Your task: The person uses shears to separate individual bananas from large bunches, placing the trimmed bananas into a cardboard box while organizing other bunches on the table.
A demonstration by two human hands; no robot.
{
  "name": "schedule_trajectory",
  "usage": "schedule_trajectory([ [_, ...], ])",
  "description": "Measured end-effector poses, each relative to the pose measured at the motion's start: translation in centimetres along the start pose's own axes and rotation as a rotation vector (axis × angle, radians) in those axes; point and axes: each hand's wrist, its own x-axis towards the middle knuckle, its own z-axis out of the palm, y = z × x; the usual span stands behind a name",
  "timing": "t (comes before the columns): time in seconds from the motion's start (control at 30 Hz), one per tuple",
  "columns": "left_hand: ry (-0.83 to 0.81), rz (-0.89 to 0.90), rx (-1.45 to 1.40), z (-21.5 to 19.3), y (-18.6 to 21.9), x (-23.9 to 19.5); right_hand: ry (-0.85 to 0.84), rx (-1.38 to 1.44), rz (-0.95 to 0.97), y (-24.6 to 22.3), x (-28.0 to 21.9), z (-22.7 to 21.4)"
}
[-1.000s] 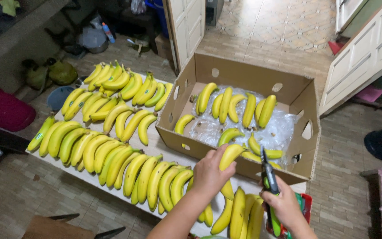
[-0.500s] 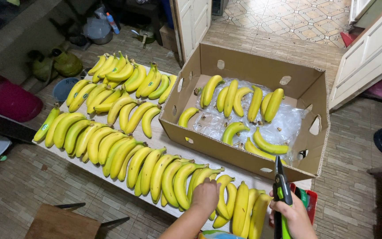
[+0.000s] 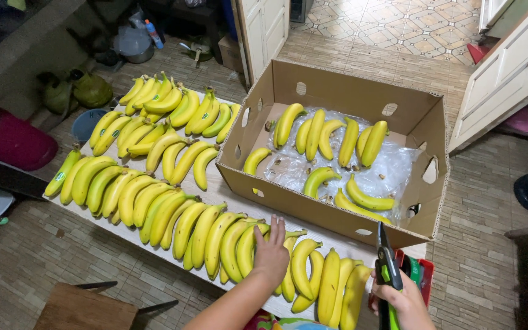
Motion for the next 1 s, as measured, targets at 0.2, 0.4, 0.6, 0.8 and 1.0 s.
schedule_trajectory([
  [0.2,-0.032,0.016,0.081,-2.4,0.6,-0.1,0.032,-0.075,0.035,-0.5,-0.7,0.4],
  [0.4,-0.16,-0.028,0.151,-3.1,1.7,0.6,-0.004,-0.172,0.08,-1.3,-2.3,1.0],
  [0.6,-0.178,-0.087,0.043,-2.2,1.5,1.2,0.007,-0.32,0.065,-0.1,-1.2,-0.3],
  [0.8,-0.127,-0.258,-0.351,0.6,1.1,3.4,0.013,-0.446,0.04,0.8,-1.2,-0.4],
  [1.0,0.355,-0.343,-0.919,4.5,1.0,4.1,-0.049,-0.434,0.0,1.0,-0.2,-0.1],
])
